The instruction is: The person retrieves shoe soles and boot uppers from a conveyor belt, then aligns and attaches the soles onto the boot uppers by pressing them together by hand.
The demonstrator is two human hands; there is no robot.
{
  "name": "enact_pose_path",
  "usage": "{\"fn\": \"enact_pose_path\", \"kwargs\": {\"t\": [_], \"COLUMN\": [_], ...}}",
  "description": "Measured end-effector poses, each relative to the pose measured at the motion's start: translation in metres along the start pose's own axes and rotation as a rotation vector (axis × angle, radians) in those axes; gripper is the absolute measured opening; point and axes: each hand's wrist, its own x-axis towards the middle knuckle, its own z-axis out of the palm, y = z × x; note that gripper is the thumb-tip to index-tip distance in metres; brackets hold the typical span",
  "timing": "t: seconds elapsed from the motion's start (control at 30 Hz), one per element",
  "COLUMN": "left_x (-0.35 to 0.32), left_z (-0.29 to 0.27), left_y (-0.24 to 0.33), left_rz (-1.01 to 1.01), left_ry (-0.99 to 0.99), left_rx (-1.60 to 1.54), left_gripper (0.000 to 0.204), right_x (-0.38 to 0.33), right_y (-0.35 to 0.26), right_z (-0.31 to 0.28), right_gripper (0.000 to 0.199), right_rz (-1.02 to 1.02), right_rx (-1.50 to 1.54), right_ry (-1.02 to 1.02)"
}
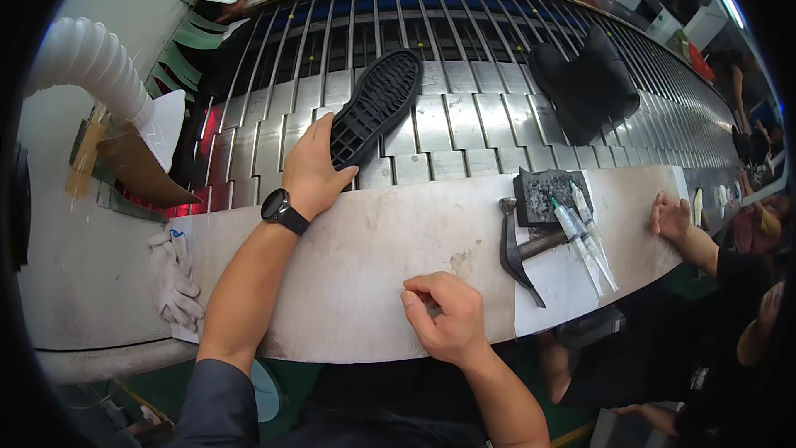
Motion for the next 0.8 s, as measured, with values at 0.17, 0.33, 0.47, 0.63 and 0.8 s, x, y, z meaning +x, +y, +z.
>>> {"fn": "enact_pose_path", "kwargs": {"t": [0.17,0.33,0.47,0.63,0.8], "left_x": [0.012,0.006,0.010,0.006,0.008], "left_z": [0.010,0.004,0.006,0.004,-0.010], "left_y": [-0.004,-0.012,-0.008,-0.012,-0.005], "left_rz": [0.342,0.321,0.356,0.318,0.120], "left_ry": [0.234,0.239,0.280,0.301,-0.053], "left_rx": [-0.066,-0.130,-0.180,-0.203,-0.128], "left_gripper": [0.094,0.092,0.092,0.092,0.087], "right_x": [0.013,0.013,0.010,0.009,0.009], "right_y": [0.000,-0.001,0.002,0.000,-0.001], "right_z": [-0.004,0.004,0.004,0.008,0.012], "right_gripper": [0.008,0.008,0.008,0.007,0.007], "right_rz": [0.009,0.006,-0.020,-0.001,-0.007], "right_rx": [-0.007,-0.011,0.001,-0.009,-0.020], "right_ry": [0.004,-0.014,0.020,0.036,0.031]}}
